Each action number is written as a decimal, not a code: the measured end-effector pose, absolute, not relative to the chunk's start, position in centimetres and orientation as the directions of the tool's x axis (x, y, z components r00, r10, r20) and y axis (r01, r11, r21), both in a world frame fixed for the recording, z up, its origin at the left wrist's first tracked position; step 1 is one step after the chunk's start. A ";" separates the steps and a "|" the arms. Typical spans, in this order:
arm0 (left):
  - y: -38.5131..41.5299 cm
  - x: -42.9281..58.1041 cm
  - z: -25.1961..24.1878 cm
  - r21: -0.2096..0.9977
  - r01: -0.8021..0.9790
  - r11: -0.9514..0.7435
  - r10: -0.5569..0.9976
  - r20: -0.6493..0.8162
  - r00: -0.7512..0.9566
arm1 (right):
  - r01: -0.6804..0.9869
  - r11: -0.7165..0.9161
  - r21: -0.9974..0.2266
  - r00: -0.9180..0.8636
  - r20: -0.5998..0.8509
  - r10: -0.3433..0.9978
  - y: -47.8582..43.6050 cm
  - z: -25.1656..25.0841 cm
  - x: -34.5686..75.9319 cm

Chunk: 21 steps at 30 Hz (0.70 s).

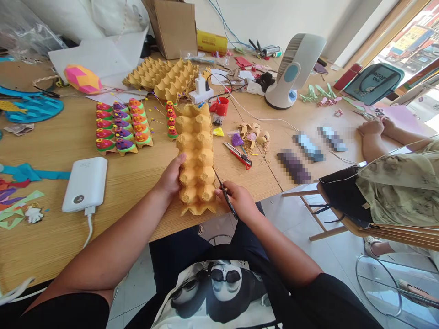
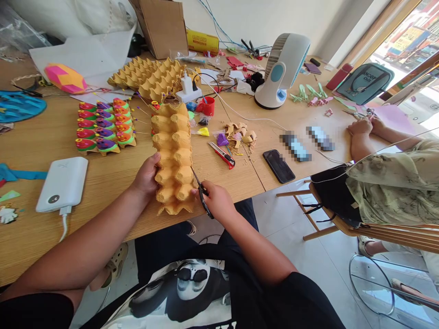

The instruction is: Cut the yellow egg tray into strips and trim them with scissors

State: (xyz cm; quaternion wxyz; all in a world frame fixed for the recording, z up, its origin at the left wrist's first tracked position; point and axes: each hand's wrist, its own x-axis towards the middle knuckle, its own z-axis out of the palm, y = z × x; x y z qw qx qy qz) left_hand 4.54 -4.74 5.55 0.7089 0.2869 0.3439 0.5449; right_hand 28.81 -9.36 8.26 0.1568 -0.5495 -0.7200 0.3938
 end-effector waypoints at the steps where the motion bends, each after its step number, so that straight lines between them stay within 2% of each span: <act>1: -4.7 4.5 5.6 0.779 -0.575 0.249 0.968 -0.178 0.179 | 0.664 0.083 -0.743 -0.343 -0.203 0.917 -9.3 8.2 28.8; 5: -4.5 4.5 5.4 0.781 -0.566 0.264 0.963 -0.185 0.194 | 0.641 0.078 -0.764 -0.342 -0.194 0.919 -9.1 7.7 28.6; 21: -4.3 3.9 6.4 0.790 -0.592 0.162 0.986 -0.154 0.065 | 0.569 0.070 -0.819 -0.340 -0.157 0.927 -9.3 7.5 28.9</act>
